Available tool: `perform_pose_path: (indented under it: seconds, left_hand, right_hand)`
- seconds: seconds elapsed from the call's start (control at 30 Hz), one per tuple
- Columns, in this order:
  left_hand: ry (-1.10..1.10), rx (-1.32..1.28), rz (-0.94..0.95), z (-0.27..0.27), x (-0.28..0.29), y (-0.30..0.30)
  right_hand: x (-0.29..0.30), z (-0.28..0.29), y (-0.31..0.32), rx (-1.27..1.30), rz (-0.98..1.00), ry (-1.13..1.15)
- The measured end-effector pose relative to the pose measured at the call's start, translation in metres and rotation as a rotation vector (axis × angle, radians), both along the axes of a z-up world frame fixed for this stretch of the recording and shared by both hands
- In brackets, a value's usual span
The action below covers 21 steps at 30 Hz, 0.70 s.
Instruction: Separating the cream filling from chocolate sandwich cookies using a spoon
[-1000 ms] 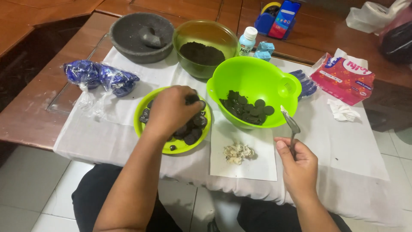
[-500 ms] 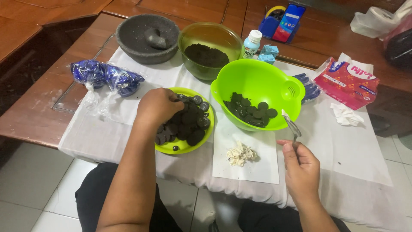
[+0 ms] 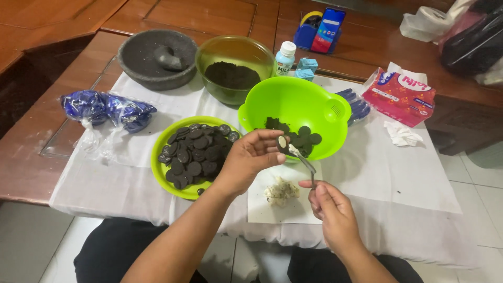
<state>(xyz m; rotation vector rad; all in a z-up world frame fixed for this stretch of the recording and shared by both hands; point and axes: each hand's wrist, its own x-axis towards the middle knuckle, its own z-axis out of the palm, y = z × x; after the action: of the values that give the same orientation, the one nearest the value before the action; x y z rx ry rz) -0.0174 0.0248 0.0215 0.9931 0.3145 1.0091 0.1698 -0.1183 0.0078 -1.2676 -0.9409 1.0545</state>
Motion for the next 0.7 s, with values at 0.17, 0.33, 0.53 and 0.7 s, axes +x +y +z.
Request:
perform_pose_path:
  seconds: [0.17,0.33,0.53,0.7]
  left_hand:
    - [0.009,0.004,-0.006,0.0,0.002,-0.005]
    - [0.082,0.036,0.012,0.0,0.003,-0.008]
    - [0.058,-0.02,-0.004,-0.005,0.007,-0.015]
    - [0.066,-0.05,0.015,-0.008,0.01,-0.016]
  right_hand:
    - [-0.002,-0.003,0.001,-0.048,-0.029,-0.126]
    - [-0.006,0.003,-0.001,-0.094,-0.071,-0.214]
    - [-0.011,-0.001,0.0,0.001,-0.115,-0.233]
    - [-0.01,-0.005,0.007,-0.05,-0.13,-0.084]
